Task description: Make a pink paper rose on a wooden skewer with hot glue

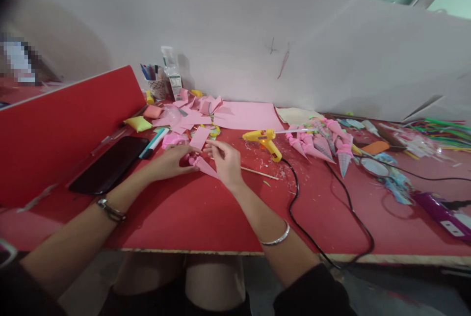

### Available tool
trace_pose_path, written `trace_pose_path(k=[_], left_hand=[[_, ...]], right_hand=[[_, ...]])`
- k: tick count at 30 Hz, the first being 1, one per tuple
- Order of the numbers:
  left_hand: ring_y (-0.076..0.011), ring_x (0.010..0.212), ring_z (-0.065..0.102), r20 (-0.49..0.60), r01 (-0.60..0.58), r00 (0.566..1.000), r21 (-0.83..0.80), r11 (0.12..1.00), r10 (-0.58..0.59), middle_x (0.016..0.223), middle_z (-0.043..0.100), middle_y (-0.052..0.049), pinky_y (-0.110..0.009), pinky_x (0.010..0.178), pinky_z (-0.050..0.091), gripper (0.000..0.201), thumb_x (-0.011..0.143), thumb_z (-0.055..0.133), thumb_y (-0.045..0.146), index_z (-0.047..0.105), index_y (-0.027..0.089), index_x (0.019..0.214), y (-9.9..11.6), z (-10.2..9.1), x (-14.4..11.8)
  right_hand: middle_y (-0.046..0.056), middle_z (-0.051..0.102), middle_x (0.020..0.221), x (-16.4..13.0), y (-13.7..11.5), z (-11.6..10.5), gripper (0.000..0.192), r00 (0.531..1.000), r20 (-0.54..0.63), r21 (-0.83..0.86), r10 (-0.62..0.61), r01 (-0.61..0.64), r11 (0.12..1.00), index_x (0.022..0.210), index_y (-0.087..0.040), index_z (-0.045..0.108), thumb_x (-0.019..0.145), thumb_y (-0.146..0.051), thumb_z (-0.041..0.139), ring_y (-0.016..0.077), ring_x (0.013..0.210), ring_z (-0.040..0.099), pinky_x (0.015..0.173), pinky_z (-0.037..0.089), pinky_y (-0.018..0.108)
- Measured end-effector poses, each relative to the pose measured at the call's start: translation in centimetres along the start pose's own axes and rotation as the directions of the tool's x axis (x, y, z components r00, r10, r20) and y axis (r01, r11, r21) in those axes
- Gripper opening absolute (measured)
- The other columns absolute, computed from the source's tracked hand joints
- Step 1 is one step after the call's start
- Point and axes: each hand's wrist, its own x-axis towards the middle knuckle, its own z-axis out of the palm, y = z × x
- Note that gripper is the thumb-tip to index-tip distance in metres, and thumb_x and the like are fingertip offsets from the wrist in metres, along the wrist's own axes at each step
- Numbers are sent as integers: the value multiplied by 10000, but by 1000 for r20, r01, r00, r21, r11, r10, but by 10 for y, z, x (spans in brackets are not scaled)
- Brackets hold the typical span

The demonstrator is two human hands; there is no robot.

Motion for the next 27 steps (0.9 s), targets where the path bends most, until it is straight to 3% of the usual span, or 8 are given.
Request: trace_pose_path(k=[8,14,19,23,27], left_hand=[[-158,807,524,-115,-115,989,-170,979,96,898,575,-52,-282,727,421,268,691,550,218,535,159,951,-5,1,3],[-153,864,517,-129,-136,986,-214,967,110,964,553,-57,-273,733,443,306,692,520,143,503,170,997,-7,4,3],[-162,879,518,-145,-154,982,-249,956,120,976,545,-69,-290,736,452,276,706,518,167,496,163,981,-9,5,3],[-158,865,522,-170,-180,976,-297,938,133,963,540,-77,-286,724,457,260,716,528,182,493,151,971,-10,6,3],[-155,874,520,-189,-206,970,-307,929,153,966,540,-71,-285,732,455,251,721,535,183,496,160,968,-10,7,3]], right_hand=[[13,641,702,0,-2,0,72,998,37,89,50,-54,995,755,-185,533,709,-239,522,135,665,645,636,526,274],[18,637,734,-3,-8,-1,32,991,49,-129,-122,128,983,770,-192,520,739,-194,512,151,769,636,714,494,284],[20,637,731,-3,-10,-3,68,958,169,-306,-231,274,912,715,-182,594,749,-189,536,133,708,599,682,472,263],[23,625,772,-2,-7,-3,97,917,233,-349,-323,389,853,736,-185,638,748,-157,547,127,759,571,707,451,254],[23,588,775,-1,-4,-2,115,911,232,-378,-340,406,832,775,-194,659,752,-174,548,123,749,553,696,445,252]])
